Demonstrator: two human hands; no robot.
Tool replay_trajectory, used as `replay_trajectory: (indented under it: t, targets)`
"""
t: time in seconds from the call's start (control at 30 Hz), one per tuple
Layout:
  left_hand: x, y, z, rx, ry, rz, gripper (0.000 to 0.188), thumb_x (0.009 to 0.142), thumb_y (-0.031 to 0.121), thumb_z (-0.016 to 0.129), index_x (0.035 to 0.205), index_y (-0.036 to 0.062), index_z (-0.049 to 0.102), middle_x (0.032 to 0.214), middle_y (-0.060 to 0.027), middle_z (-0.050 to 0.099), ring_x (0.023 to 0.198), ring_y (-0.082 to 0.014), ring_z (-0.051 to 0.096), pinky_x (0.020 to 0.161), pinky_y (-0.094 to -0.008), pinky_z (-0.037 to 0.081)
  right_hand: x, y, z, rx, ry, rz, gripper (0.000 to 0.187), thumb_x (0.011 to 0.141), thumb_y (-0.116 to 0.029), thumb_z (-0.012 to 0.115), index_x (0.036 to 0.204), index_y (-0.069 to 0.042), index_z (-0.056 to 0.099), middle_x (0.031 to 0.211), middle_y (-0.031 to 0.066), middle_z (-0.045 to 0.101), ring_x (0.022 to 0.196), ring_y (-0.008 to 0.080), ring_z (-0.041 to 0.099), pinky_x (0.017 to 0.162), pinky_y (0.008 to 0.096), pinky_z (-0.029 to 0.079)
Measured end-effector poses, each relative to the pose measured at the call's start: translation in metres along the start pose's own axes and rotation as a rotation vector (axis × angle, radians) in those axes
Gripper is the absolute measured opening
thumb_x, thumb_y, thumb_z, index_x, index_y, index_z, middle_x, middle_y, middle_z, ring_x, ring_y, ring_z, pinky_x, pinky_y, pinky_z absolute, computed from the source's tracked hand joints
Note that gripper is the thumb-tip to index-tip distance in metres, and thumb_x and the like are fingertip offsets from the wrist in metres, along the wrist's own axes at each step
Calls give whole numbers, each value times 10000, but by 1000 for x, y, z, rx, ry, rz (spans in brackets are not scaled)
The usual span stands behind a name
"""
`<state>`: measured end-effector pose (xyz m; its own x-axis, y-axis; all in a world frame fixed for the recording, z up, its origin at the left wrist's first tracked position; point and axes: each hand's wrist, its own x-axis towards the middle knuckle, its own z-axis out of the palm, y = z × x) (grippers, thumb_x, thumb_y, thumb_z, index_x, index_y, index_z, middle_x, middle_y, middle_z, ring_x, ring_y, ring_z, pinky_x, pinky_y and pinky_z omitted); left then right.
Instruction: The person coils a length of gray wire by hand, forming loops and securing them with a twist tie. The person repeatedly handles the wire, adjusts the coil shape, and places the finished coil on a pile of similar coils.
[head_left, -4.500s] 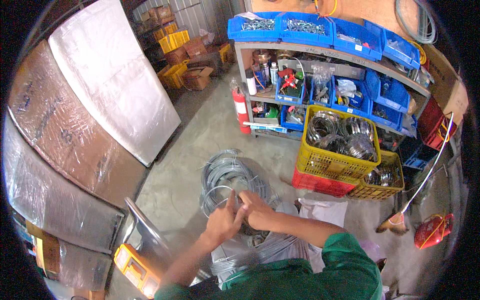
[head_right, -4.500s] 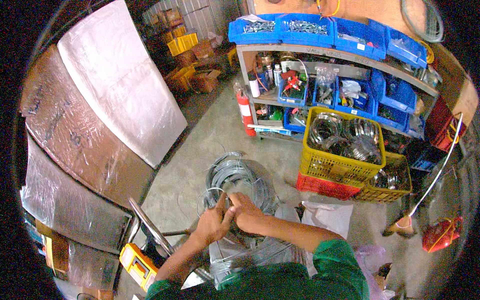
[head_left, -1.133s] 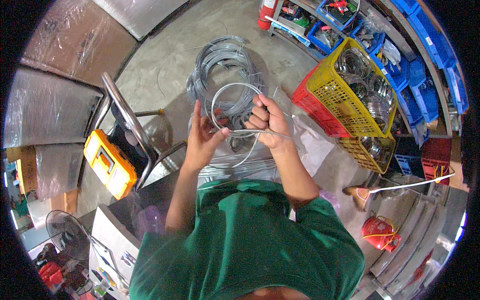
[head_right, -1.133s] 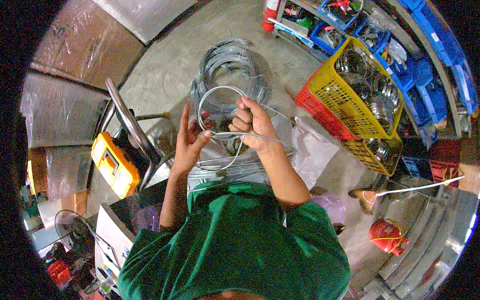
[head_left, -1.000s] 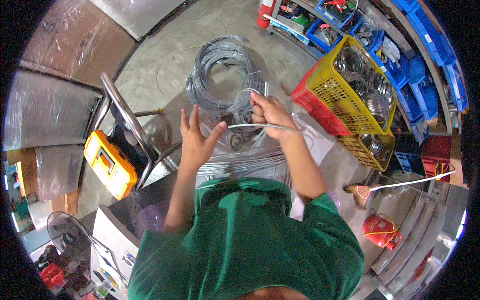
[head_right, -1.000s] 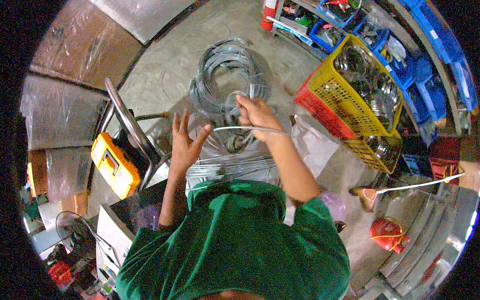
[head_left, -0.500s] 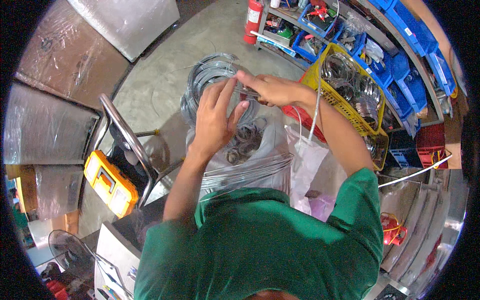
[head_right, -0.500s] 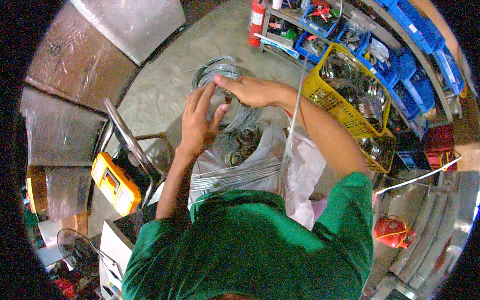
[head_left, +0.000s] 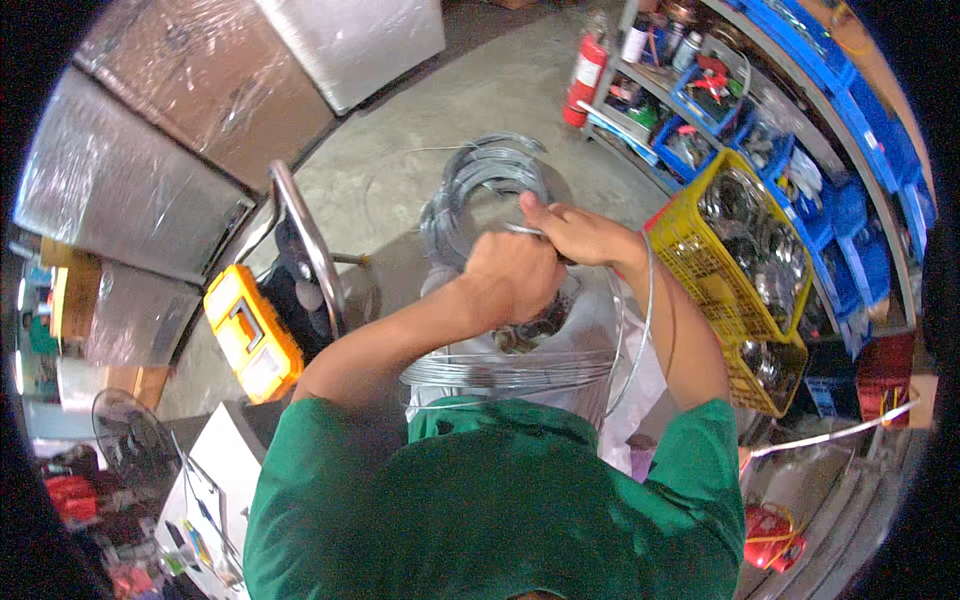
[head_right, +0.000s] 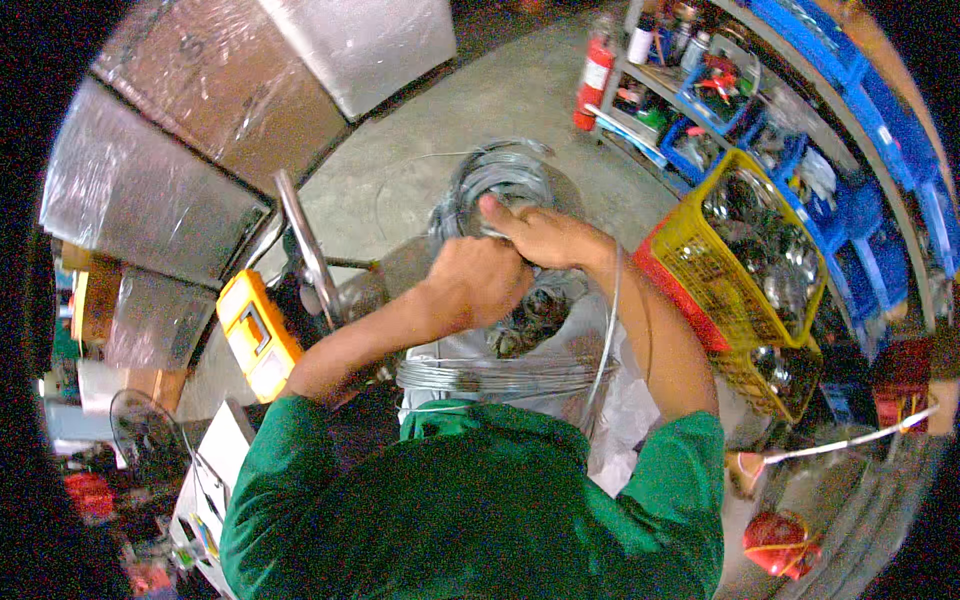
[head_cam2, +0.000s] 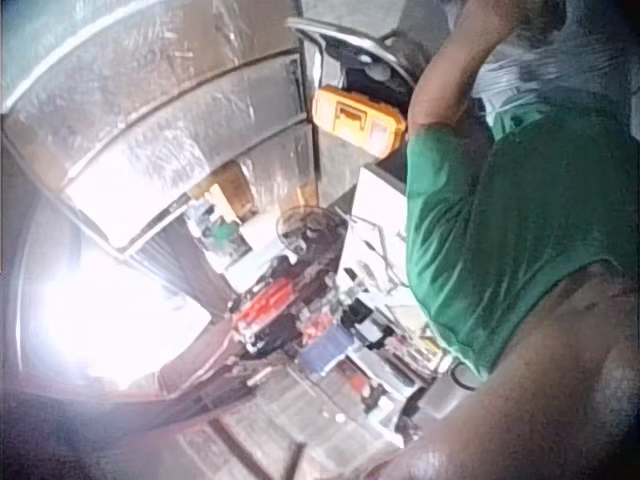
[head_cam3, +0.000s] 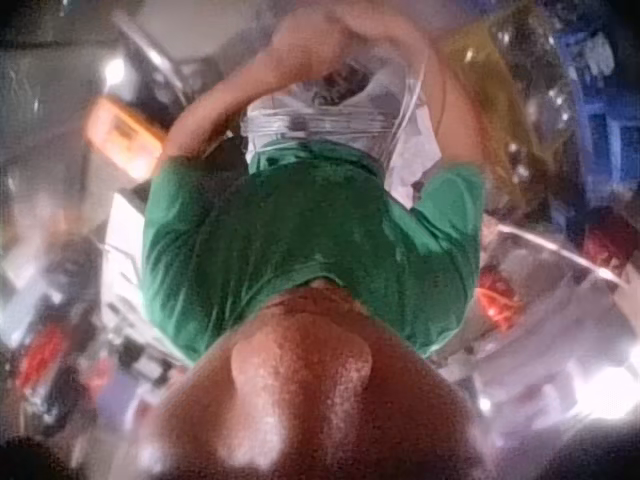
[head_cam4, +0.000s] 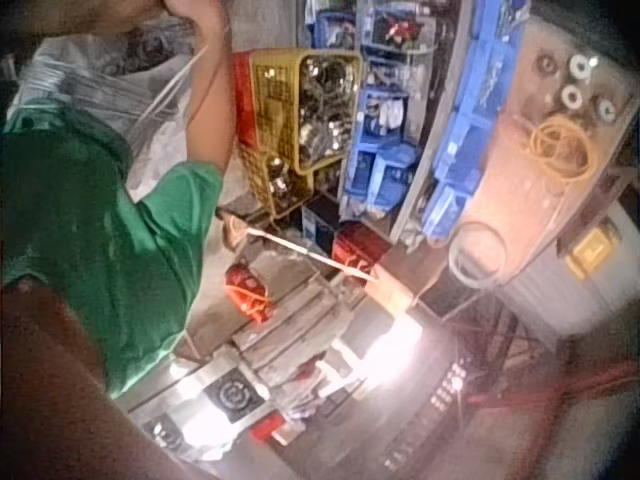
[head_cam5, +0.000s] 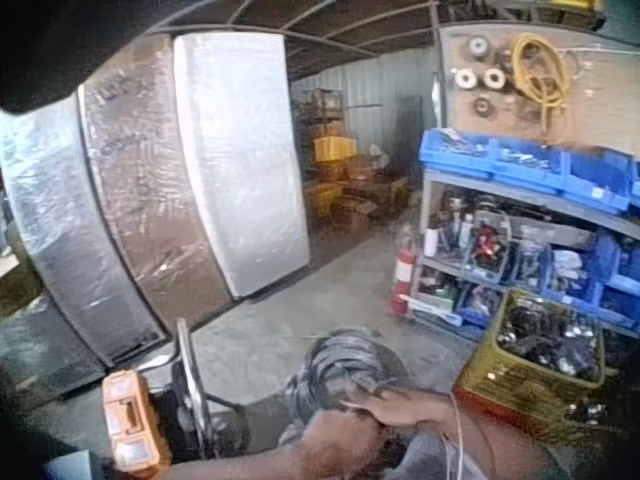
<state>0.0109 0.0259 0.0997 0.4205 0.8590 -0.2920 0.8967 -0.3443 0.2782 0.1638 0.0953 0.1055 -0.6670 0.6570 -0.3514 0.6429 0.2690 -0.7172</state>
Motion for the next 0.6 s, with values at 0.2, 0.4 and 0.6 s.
replay_trajectory:
  t: [0.2, 0.4, 0.6]
  targets:
    - [8, -23, 62, -1114, 269, 264, 303, 1004, 286, 517, 843, 49, 615, 723, -72, 605, 556, -188, 561, 530, -352, 447, 8, 44, 17, 275, 27, -266, 519, 1025, -455, 519, 1138, 32, 657, 857, 108, 706, 785, 169, 648, 733, 331, 536]
    - [-40, -60, 25, -2046, -245, -27, 354, 1032, 358, 513, 750, 146, 482, 615, 95, 318, 504, -65, 294, 446, -259, 188, -32, 140, 17, 629, 596, -203, 377, 970, -231, 638, 1288, -28, 619, 1266, 102, 637, 1195, 177, 572, 1047, 313, 426]
    - [-48, -92, -14, -1401, -250, -26, 284, 1001, 320, 523, 765, 163, 527, 637, 64, 383, 514, -48, 354, 435, -243, 270, -108, 197, 58, -40, -143, 752, 484, 1006, -379, 481, 1283, -4, 614, 1322, 218, 580, 1157, 233, 583, 1008, 408, 437]
